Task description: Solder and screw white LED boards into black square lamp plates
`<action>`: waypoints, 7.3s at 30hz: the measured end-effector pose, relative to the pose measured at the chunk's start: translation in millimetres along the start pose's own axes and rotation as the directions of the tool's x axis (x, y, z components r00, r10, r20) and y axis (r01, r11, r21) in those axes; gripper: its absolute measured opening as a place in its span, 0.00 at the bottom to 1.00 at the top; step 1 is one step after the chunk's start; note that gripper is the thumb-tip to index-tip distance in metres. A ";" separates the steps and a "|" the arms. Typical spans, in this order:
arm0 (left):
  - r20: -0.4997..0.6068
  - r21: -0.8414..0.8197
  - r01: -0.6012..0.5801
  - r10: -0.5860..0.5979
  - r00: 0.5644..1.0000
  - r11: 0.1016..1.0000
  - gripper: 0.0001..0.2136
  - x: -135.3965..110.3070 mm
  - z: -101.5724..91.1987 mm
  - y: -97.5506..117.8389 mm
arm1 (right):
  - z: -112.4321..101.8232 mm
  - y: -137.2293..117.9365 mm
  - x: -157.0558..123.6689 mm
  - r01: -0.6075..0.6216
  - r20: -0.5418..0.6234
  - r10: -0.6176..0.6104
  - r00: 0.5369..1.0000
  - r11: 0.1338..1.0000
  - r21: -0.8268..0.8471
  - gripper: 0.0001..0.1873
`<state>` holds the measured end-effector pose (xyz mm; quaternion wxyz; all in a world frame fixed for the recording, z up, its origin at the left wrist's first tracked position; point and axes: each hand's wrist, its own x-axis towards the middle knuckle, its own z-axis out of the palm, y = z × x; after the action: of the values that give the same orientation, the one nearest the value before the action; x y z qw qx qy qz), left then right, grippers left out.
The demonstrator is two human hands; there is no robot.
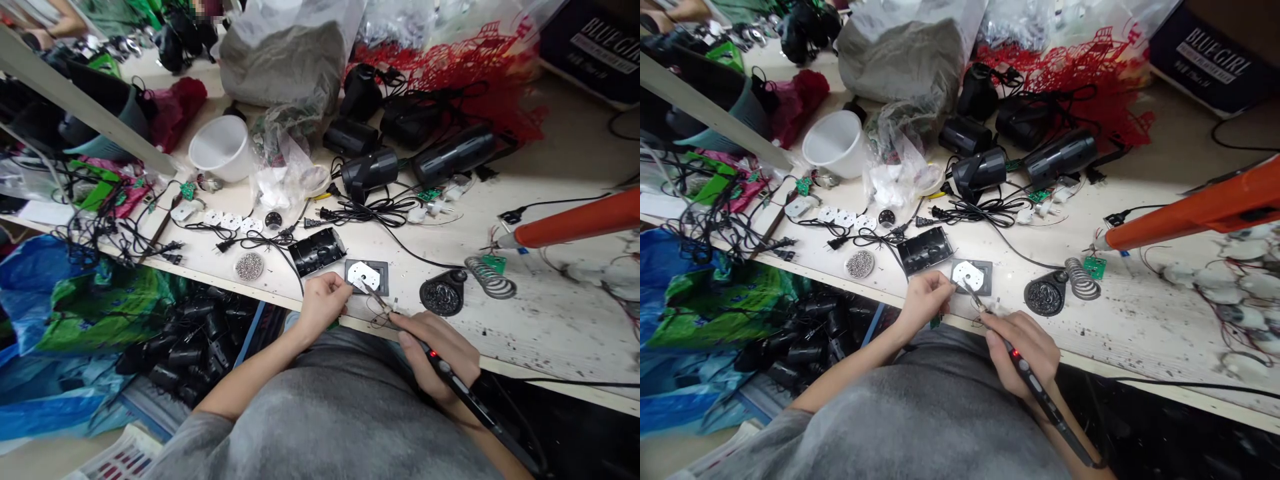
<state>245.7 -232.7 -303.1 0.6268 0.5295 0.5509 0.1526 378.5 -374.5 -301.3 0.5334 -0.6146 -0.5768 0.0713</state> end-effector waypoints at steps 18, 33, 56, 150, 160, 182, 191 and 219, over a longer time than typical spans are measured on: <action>0.057 0.127 -0.162 0.156 0.986 0.979 0.12 5.6 -19.5 1.1 | -65.3 19.2 -47.6 -0.286 -0.259 0.192 0.946 0.871 -0.400 0.10; 0.091 0.088 -0.212 0.204 0.975 0.973 0.12 2.1 -23.8 -2.3 | -54.0 21.8 -39.5 -0.179 -0.203 0.102 0.974 0.894 -0.410 0.12; 0.216 0.336 -0.763 0.744 0.633 0.552 0.05 6.5 -32.9 -26.8 | 36.6 33.7 8.2 0.106 -0.038 -0.136 0.990 0.895 -0.434 0.16; 0.136 0.453 -0.731 0.771 0.622 0.510 0.04 15.8 -18.1 -21.0 | -1.2 41.9 -27.3 0.175 0.114 -0.144 0.983 0.923 -0.342 0.27; 0.117 0.446 -0.782 0.839 0.532 0.434 0.02 -2.0 -18.8 -11.5 | -12.7 26.3 -13.9 0.094 0.096 -0.072 0.993 0.964 -0.247 0.20; 0.496 0.172 -0.906 0.761 0.418 0.386 0.07 -17.6 -27.3 -20.5 | 8.7 33.4 43.3 -0.155 0.269 0.194 0.943 0.975 -0.161 0.16; 0.342 0.138 -0.846 0.776 0.529 0.515 0.04 -15.9 -31.5 -20.6 | 20.7 32.4 57.8 -0.020 0.256 0.087 0.963 0.967 -0.255 0.13; 0.328 0.260 -0.741 0.665 0.671 0.619 0.08 -17.1 -31.2 -19.3 | 28.3 39.0 48.0 0.257 0.251 -0.180 0.951 0.912 -0.320 0.12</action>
<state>205.6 -238.1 -304.9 0.4553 0.8241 0.2504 0.2255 398.8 -311.4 -316.6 0.3544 -0.6192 -0.7002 -0.0262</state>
